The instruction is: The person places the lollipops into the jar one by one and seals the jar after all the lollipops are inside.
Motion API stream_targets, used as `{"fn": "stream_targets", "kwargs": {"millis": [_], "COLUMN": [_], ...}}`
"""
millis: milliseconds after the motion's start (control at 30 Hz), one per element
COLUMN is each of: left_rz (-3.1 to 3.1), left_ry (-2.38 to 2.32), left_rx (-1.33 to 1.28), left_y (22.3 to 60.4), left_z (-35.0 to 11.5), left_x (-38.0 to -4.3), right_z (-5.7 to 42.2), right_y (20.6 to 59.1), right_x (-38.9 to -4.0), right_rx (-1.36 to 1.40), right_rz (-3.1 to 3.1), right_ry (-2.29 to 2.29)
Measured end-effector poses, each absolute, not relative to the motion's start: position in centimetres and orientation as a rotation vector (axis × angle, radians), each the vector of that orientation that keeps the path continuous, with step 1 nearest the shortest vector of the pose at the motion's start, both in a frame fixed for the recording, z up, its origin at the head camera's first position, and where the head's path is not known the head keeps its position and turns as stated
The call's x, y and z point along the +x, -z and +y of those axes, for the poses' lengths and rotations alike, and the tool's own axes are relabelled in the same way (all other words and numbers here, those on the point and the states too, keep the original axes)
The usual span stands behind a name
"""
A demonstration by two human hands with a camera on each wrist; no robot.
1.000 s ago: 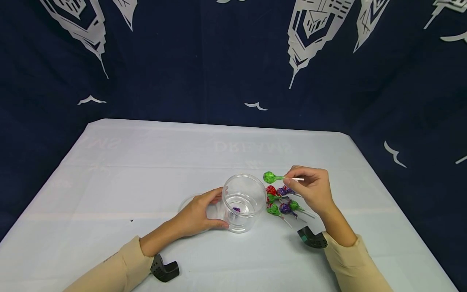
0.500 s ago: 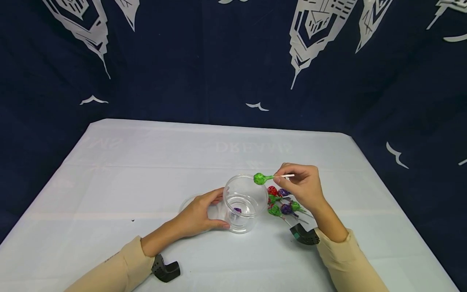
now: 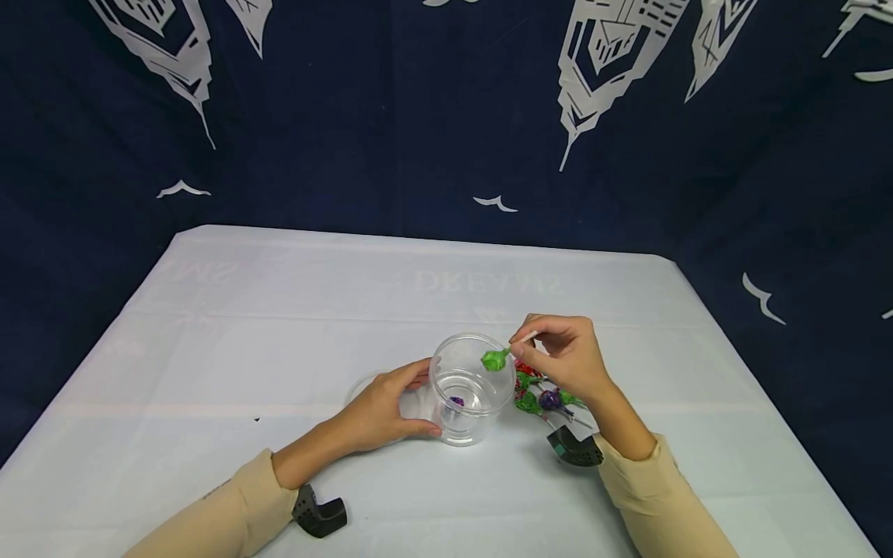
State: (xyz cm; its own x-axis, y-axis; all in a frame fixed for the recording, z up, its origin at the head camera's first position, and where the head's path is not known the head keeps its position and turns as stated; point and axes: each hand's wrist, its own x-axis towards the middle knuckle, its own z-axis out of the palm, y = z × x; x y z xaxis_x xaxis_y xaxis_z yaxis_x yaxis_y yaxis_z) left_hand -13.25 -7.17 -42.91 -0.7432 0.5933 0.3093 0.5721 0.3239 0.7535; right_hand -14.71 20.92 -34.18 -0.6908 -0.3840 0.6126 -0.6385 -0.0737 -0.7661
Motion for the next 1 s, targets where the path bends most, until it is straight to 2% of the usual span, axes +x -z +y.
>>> {"fn": "stream_targets", "kwargs": {"millis": [300,1000], "left_rz": [2.534,2.560], "left_ry": [-1.433,-1.410], "left_rx": [1.151,1.151], "left_y": [42.9,43.0], "left_z": [-7.1,-7.2], "left_x": [-13.3,-13.3], "right_z": [21.5,24.5], "right_y": [34.2,35.7], "right_x": [-14.8,-14.0], "right_rx": [1.194,0.967], "right_rz": [-1.893,-2.061], "right_ry": [-1.868,-1.801]}}
